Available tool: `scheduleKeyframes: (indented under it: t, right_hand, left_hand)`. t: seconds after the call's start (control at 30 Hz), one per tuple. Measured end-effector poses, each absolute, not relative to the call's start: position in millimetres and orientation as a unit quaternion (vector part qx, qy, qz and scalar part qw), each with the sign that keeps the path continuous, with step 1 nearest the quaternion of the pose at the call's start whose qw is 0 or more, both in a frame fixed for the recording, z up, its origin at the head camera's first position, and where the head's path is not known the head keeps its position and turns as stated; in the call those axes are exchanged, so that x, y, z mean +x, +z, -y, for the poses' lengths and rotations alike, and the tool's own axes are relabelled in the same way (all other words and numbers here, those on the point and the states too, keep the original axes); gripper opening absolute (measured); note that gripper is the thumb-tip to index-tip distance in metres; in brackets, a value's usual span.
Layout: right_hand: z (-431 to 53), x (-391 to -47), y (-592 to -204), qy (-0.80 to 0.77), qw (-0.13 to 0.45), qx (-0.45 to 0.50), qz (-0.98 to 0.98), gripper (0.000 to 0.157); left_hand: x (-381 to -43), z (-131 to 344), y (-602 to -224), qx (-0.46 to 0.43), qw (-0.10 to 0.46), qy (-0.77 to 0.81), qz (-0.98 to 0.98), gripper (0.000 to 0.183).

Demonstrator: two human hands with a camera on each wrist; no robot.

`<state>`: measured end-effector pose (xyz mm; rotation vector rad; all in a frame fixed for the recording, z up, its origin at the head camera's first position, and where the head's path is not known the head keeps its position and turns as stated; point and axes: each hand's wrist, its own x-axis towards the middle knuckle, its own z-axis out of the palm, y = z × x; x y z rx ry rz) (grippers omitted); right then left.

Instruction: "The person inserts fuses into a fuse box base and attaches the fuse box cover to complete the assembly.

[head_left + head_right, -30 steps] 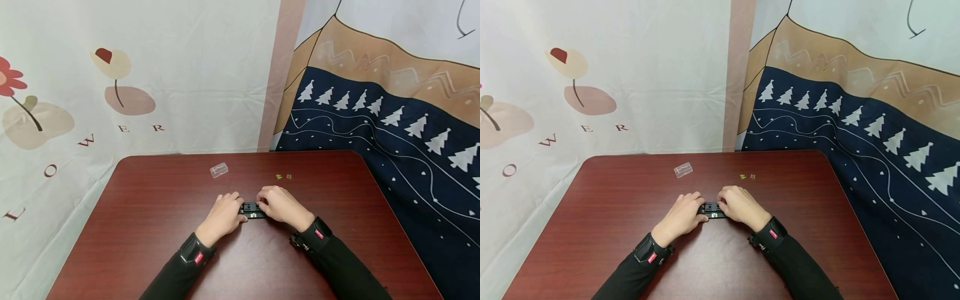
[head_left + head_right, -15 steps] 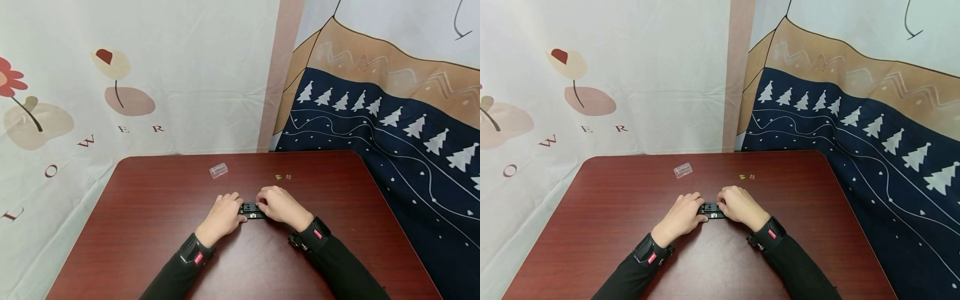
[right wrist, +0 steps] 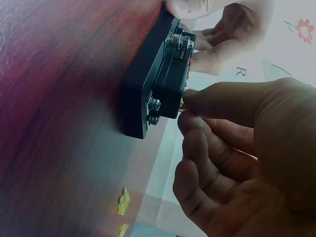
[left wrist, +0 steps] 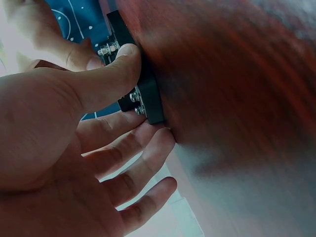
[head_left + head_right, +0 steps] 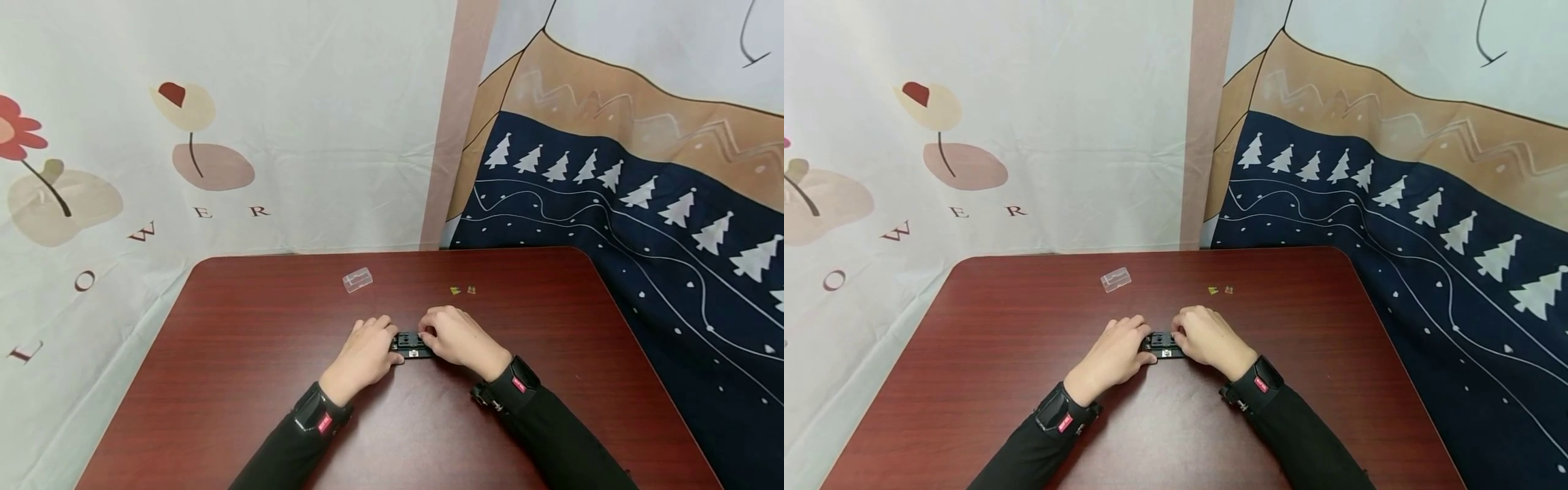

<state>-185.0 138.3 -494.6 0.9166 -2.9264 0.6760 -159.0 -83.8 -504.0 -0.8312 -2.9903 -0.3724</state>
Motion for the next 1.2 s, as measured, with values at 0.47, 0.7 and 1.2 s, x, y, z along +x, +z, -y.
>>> scheduleKeyframes:
  t: [0.47,0.7,1.2]
  right_hand:
    - [-144.0,-188.5,-493.9,0.217,-0.022,0.288,0.932,0.007]
    - [-160.0,-195.3,-484.9,0.203,-0.027,0.251,0.946,0.009]
    - [-196.0,-213.5,-481.9,0.226,0.025,0.153,0.962,0.010]
  left_hand:
    - [-158.5,84.7,-505.3,-0.267,0.015,-0.123,0.956,0.041]
    - [-158.9,84.6,-504.5,-0.266,0.014,-0.125,0.956,0.042]
    - [-158.7,84.6,-502.8,-0.265,0.011,-0.130,0.955,0.043]
